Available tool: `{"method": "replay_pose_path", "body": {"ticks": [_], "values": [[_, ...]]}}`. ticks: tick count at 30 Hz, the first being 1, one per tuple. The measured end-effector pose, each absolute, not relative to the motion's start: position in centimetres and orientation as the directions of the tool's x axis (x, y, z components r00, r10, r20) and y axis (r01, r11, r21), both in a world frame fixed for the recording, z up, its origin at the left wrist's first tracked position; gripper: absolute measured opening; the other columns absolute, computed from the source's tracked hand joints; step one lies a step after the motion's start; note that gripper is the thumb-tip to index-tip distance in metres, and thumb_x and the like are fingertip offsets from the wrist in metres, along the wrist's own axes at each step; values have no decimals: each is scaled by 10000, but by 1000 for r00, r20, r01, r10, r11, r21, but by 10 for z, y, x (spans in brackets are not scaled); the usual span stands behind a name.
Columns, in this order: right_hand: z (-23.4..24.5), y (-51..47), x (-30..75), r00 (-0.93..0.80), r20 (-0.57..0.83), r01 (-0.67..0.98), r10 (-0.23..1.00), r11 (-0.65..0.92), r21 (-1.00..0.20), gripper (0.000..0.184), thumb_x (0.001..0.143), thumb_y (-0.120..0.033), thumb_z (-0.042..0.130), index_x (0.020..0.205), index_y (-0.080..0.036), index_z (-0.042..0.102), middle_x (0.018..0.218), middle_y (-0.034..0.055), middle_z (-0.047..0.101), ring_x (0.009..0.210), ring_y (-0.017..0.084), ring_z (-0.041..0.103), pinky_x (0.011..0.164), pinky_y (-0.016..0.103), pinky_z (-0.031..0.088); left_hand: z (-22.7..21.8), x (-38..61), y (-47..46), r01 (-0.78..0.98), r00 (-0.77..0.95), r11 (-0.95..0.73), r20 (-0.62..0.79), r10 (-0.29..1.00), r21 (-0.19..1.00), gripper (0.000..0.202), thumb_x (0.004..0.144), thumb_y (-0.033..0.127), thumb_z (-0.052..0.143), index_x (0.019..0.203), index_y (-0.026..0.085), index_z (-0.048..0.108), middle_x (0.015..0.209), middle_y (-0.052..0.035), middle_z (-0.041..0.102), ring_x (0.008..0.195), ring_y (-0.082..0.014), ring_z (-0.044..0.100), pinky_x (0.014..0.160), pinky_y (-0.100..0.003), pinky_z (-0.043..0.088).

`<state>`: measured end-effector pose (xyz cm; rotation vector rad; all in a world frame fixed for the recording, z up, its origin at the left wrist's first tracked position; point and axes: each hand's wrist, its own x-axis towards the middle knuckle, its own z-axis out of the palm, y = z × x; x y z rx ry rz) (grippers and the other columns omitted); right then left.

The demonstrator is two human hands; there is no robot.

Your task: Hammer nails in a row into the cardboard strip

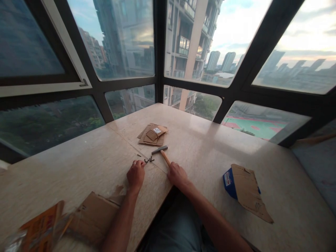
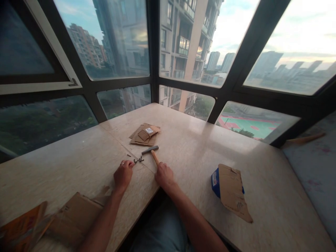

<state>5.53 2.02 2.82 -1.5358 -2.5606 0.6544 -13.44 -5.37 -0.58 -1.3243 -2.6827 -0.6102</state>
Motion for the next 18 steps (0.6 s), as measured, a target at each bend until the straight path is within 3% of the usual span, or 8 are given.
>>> {"method": "replay_pose_path", "body": {"ticks": [5, 9, 14, 18], "values": [[29, 28, 59, -479, -99, 773, 872, 366, -518, 148, 758, -80, 512, 873, -158, 565, 866, 96, 643, 745, 196, 575, 617, 276, 341, -2, -134, -55, 759, -638, 545, 239, 732, 357, 200, 957, 283, 454, 966, 178, 625, 997, -75, 671, 861, -198, 632, 609, -270, 362], [33, 23, 72, -456, -22, 675, 890, 330, -660, 59, 730, -123, 514, 738, -178, 532, 675, -3, 539, 634, 139, 483, 572, 250, 308, 0, -135, -55, 737, -655, 552, 212, 725, 391, 186, 955, 272, 458, 964, 183, 621, 986, -67, 682, 850, -195, 631, 609, -268, 355], [48, -4, 103, -394, 35, 513, 918, 252, -821, 247, 745, -178, 444, 956, -167, 572, 700, -26, 511, 593, 120, 500, 524, 224, 375, -1, -136, -54, 734, -653, 536, 220, 724, 417, 180, 946, 270, 468, 955, 192, 630, 999, -68, 682, 838, -189, 629, 601, -268, 342], [62, -31, 133, -380, -103, 217, 919, -19, -976, 378, 743, -257, 464, 1101, -170, 547, 698, -50, 481, 397, 73, 411, 334, 196, 309, 0, -136, -53, 695, -686, 553, 195, 701, 460, 188, 942, 273, 466, 945, 198, 639, 959, -75, 690, 792, -192, 624, 578, -271, 326]]}}
